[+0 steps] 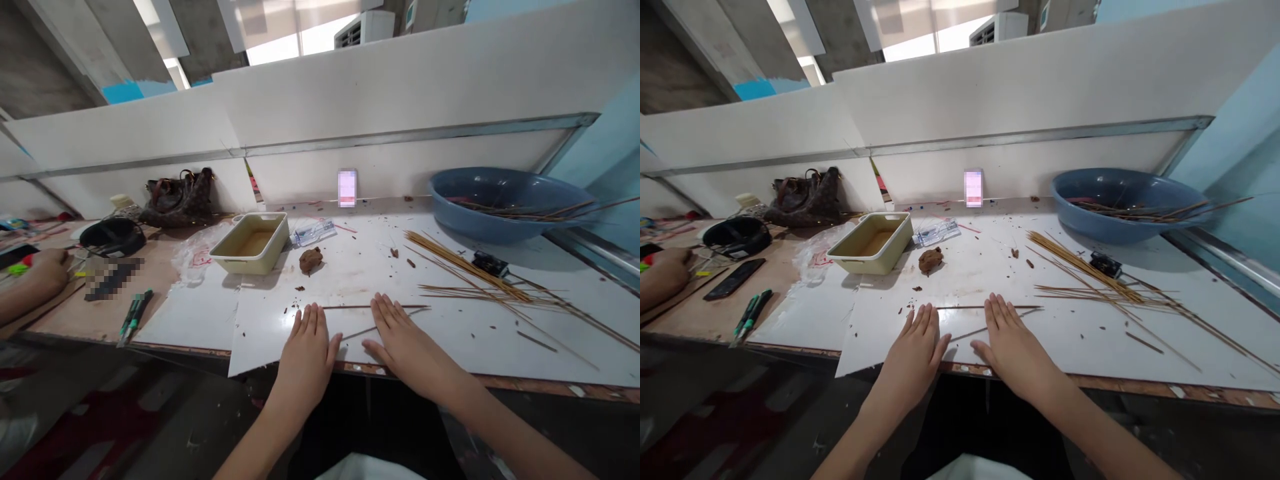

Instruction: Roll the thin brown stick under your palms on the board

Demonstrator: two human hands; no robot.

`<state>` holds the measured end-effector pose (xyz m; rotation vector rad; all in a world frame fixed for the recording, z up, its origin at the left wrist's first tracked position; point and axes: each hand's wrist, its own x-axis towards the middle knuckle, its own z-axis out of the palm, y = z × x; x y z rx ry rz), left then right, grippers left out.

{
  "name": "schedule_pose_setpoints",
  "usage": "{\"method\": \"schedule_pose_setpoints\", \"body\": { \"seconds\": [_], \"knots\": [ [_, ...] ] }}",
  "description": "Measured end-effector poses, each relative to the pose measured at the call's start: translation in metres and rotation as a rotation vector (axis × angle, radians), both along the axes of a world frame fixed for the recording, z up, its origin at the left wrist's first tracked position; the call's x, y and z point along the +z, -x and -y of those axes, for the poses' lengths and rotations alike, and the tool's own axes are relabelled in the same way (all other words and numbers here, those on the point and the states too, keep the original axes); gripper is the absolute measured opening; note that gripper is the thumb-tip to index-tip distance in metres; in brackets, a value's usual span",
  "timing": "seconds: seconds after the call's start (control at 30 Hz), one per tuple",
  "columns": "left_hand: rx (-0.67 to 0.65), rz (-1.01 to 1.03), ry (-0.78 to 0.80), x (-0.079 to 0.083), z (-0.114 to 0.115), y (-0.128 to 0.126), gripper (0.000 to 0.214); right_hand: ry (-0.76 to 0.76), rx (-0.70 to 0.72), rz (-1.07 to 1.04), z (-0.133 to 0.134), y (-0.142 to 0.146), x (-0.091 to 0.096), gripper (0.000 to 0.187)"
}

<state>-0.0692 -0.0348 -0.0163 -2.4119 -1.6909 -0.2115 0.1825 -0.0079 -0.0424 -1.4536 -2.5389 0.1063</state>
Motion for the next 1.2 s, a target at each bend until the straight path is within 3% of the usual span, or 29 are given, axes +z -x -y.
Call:
{"method": "schedule_pose_setpoints", "body": {
  "seconds": [0.1,0.3,0.37,0.63,0.93,1.03,1.2],
  "knots": [
    [-0.017,-0.011,-0.019,-0.008,0.007,0.004,0.066,0.027,0.016,0.002,0.007,0.000,0.002,0.089],
    [0.049,-0.024,0.027,0.009,-0.038,-0.009,0.061,0.139,-0.055,0.017,-0.036,0.012,0.024,0.093],
    [0.071,-0.024,0.034,0.013,-0.041,-0.013,0.061,0.125,-0.054,0.015,-0.039,0.013,0.024,0.091],
    [0.020,-0.026,0.031,-0.006,0.010,-0.001,0.060,0.006,-0.008,-0.051,0.015,-0.003,-0.005,0.085],
    [0.078,0.006,0.146,0.017,-0.045,-0.015,0.062,0.179,-0.081,0.021,-0.043,0.014,0.027,0.092],
    [0.080,0.015,0.094,0.010,-0.031,-0.014,0.061,0.136,-0.080,0.008,-0.031,0.013,0.023,0.093],
    [0.049,0.023,0.051,-0.001,0.021,-0.007,0.063,0.094,-0.050,-0.015,0.012,0.004,0.010,0.089]
  ]
}}
